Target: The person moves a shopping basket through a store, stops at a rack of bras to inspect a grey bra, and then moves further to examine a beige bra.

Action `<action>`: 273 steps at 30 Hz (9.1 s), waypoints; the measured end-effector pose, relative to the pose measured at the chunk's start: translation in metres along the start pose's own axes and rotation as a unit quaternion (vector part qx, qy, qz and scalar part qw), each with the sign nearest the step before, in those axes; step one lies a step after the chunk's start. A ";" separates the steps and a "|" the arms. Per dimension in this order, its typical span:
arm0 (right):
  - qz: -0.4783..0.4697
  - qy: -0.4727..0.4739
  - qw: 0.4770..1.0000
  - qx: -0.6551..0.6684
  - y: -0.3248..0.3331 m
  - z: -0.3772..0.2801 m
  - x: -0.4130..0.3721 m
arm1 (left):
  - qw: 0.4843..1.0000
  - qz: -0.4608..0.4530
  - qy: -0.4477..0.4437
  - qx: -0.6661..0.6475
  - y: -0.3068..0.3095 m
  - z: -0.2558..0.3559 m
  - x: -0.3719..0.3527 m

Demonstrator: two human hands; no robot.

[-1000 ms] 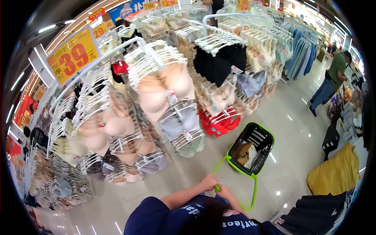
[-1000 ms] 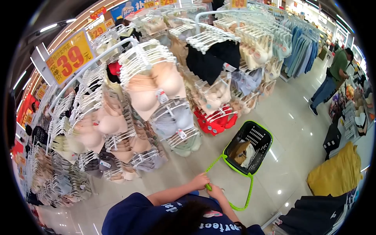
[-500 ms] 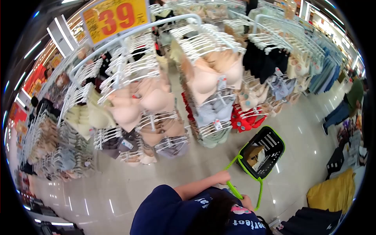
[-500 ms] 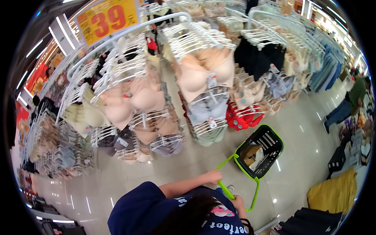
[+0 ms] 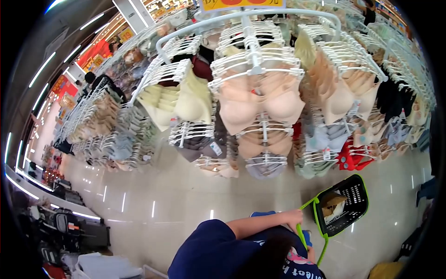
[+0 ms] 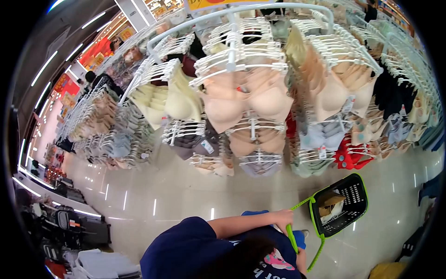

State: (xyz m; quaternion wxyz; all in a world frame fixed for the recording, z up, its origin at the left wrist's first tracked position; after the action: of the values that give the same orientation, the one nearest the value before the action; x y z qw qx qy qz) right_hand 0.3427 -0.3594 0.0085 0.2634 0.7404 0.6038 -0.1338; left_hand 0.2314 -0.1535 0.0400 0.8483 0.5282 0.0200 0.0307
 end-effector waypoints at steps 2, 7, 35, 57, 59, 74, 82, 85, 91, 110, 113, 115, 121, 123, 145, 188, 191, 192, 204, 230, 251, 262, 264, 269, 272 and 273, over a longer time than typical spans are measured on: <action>-0.024 0.002 0.999 0.023 -0.004 -0.004 -0.002 | 1.000 -0.002 0.018 -0.011 0.006 0.004 -0.009; -0.057 -0.049 0.991 0.108 -0.015 -0.017 -0.004 | 0.999 0.000 0.039 -0.033 0.008 0.007 -0.023; 0.006 -0.015 0.999 -0.040 0.047 -0.069 0.024 | 0.962 0.235 0.087 -0.105 0.035 0.025 0.016; 0.077 -0.065 0.994 0.031 -0.025 -0.089 0.100 | 0.985 0.134 -0.005 -0.105 0.080 -0.092 -0.019; 0.090 -0.056 0.994 0.010 -0.039 -0.096 0.101 | 0.984 0.134 -0.037 -0.112 0.085 -0.105 -0.030; 0.150 -0.142 0.978 -0.003 -0.113 -0.171 0.083 | 0.979 0.031 -0.104 -0.171 0.099 -0.155 -0.062; 0.139 -0.079 0.987 0.031 -0.118 -0.154 0.099 | 0.982 0.068 -0.062 -0.164 0.115 -0.165 -0.072; 0.160 -0.079 0.984 0.013 -0.120 -0.145 0.097 | 0.980 0.071 -0.074 -0.169 0.118 -0.162 -0.075; 0.172 -0.108 0.978 0.038 -0.125 -0.131 0.085 | 0.976 0.059 -0.092 -0.187 0.124 -0.149 -0.075; 0.234 -0.188 0.954 -0.002 -0.128 -0.149 0.035 | 0.978 0.002 -0.148 -0.145 0.100 -0.110 -0.048; 0.219 -0.193 0.955 -0.057 -0.120 -0.134 0.034 | 0.981 -0.030 -0.149 -0.118 0.092 -0.105 -0.040; 0.221 -0.180 0.957 -0.063 -0.115 -0.129 0.033 | 0.981 -0.074 -0.144 -0.108 0.100 -0.094 -0.035; 0.211 -0.152 0.953 -0.158 -0.095 -0.125 0.018 | 0.969 -0.191 -0.141 0.073 0.085 -0.075 -0.012; 0.174 -0.105 0.959 -0.199 -0.087 -0.107 0.023 | 0.959 -0.193 -0.183 0.096 0.061 -0.075 -0.008; 0.076 -0.113 0.966 -0.221 0.013 0.045 0.019 | 0.911 -0.385 -0.094 0.112 -0.065 0.007 0.095; 0.059 -0.209 0.959 -0.181 0.438 0.098 0.188 | 0.936 -0.320 -0.138 0.040 -0.066 -0.031 0.547; 0.040 -0.215 0.958 -0.186 0.478 0.105 0.195 | 0.913 -0.383 -0.109 0.093 -0.070 -0.018 0.589; 0.030 -0.214 0.959 -0.184 0.493 0.108 0.195 | 0.913 -0.382 -0.109 0.089 -0.076 -0.016 0.600; -0.036 -0.138 0.982 -0.124 0.622 0.179 0.220 | 0.937 -0.346 -0.039 0.039 -0.073 0.037 0.718; -0.017 -0.236 0.940 -0.244 0.805 0.105 0.279 | 0.940 -0.316 -0.111 -0.068 -0.094 -0.031 0.903; 0.033 -0.230 0.950 -0.209 0.858 0.082 0.356 | 0.961 -0.242 -0.126 -0.035 -0.028 -0.088 0.987; 0.028 -0.186 0.954 -0.235 0.924 0.100 0.373 | 0.993 -0.101 -0.069 -0.005 -0.015 -0.066 1.022; 0.015 -0.169 0.958 -0.232 0.935 0.100 0.368 | 0.997 -0.049 -0.063 -0.006 -0.022 -0.057 1.029; 0.002 -0.133 0.967 -0.217 0.966 0.098 0.353 | 1.000 -0.009 -0.015 -0.003 -0.034 -0.035 1.039; -0.016 -0.097 0.973 -0.208 0.974 0.094 0.347 | 0.998 0.051 0.020 -0.005 -0.031 -0.020 1.034; -0.022 -0.084 0.975 -0.204 0.975 0.090 0.344 | 0.996 0.078 0.033 -0.007 -0.027 -0.013 1.029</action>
State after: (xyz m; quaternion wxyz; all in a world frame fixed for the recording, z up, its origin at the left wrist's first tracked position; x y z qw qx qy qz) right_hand 1.3745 -0.2544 -0.0206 0.4552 0.6439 0.6103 -0.0756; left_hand 1.2578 -0.0783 0.0086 0.8461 0.5206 0.0063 0.1141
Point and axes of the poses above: each hand's wrist, its own x-axis towards the middle knuckle, its own y-axis out of the back of the hand, z = x × y, the point moved 3 cm from there along x, towards the middle knuckle, and after that the axes turned 7 degrees about x, right-handed, at the moved point
